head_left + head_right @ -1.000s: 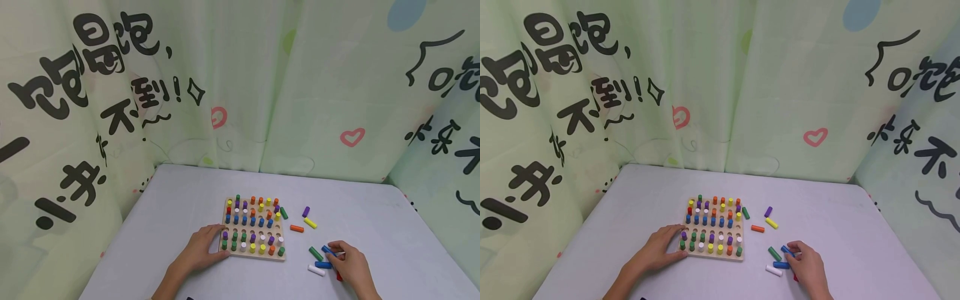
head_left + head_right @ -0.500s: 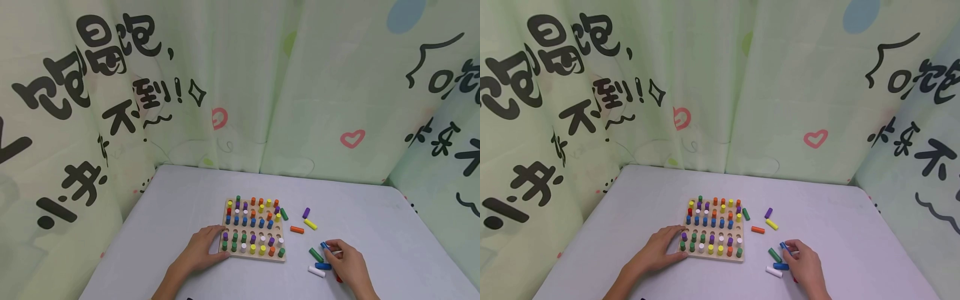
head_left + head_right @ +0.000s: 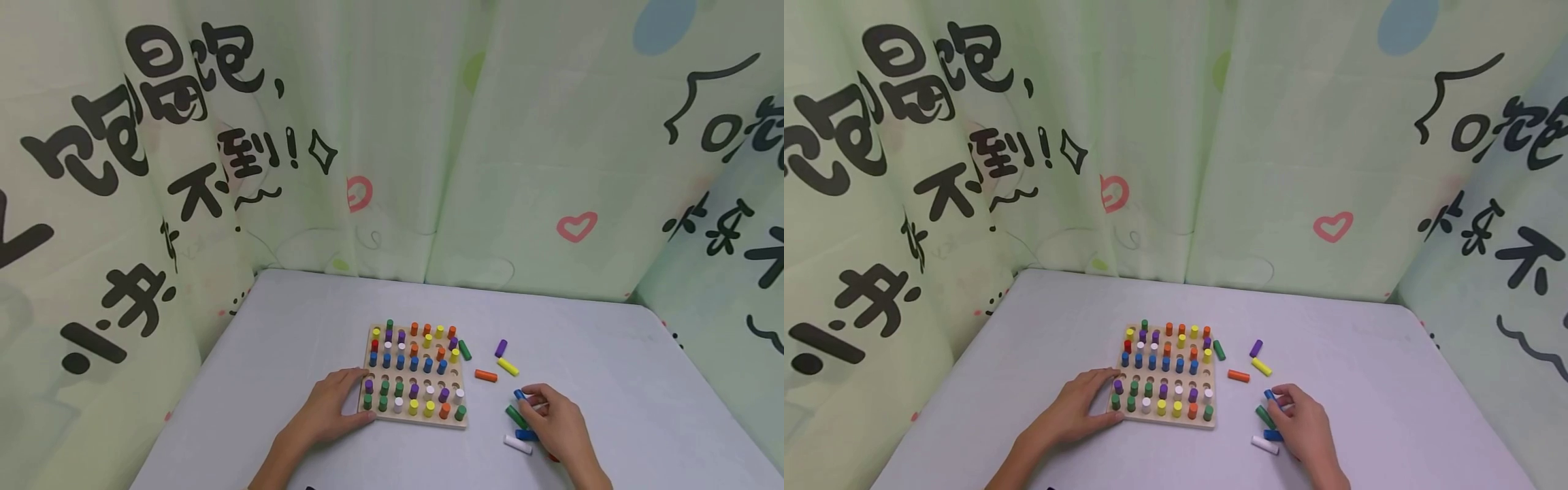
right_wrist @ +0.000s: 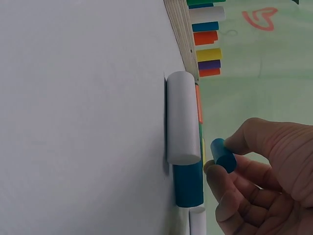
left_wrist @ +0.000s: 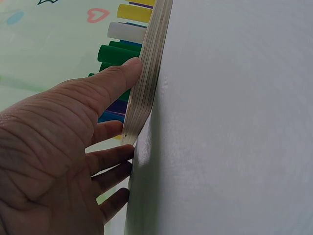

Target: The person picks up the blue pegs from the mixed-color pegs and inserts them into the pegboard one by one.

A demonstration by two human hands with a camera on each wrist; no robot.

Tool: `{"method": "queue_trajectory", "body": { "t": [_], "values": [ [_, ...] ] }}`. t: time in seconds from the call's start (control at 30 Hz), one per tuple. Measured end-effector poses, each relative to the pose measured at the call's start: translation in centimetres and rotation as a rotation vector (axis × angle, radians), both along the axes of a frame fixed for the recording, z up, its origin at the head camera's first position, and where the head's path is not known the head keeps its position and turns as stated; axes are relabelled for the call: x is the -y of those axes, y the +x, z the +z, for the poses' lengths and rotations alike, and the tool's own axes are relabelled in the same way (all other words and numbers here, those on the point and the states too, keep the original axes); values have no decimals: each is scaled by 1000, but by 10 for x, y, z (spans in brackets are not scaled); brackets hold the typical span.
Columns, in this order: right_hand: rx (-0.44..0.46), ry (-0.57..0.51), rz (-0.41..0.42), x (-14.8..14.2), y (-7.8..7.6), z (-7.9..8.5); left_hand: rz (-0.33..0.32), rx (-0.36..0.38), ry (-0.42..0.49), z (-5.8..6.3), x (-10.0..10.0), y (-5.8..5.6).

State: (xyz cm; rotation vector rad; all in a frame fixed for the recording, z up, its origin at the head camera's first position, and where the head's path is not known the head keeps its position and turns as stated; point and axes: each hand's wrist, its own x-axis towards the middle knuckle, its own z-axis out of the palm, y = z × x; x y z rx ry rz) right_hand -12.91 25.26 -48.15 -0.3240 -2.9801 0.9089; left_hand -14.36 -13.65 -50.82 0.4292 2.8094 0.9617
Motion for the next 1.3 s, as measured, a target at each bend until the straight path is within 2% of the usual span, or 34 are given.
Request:
{"method": "queue_trajectory", "body": {
  "t": [0.3,0.93,1.3],
  "values": [
    [10,-44,19,7,-2,1,2,-1,-4,0,-1,0],
    [-71,-40,59,28,-9,7,6,-1,-7,-2,0,0],
    [-53,-89,87,37,-17,5,2,-1,-9,-2,0,-1]
  ]
}}
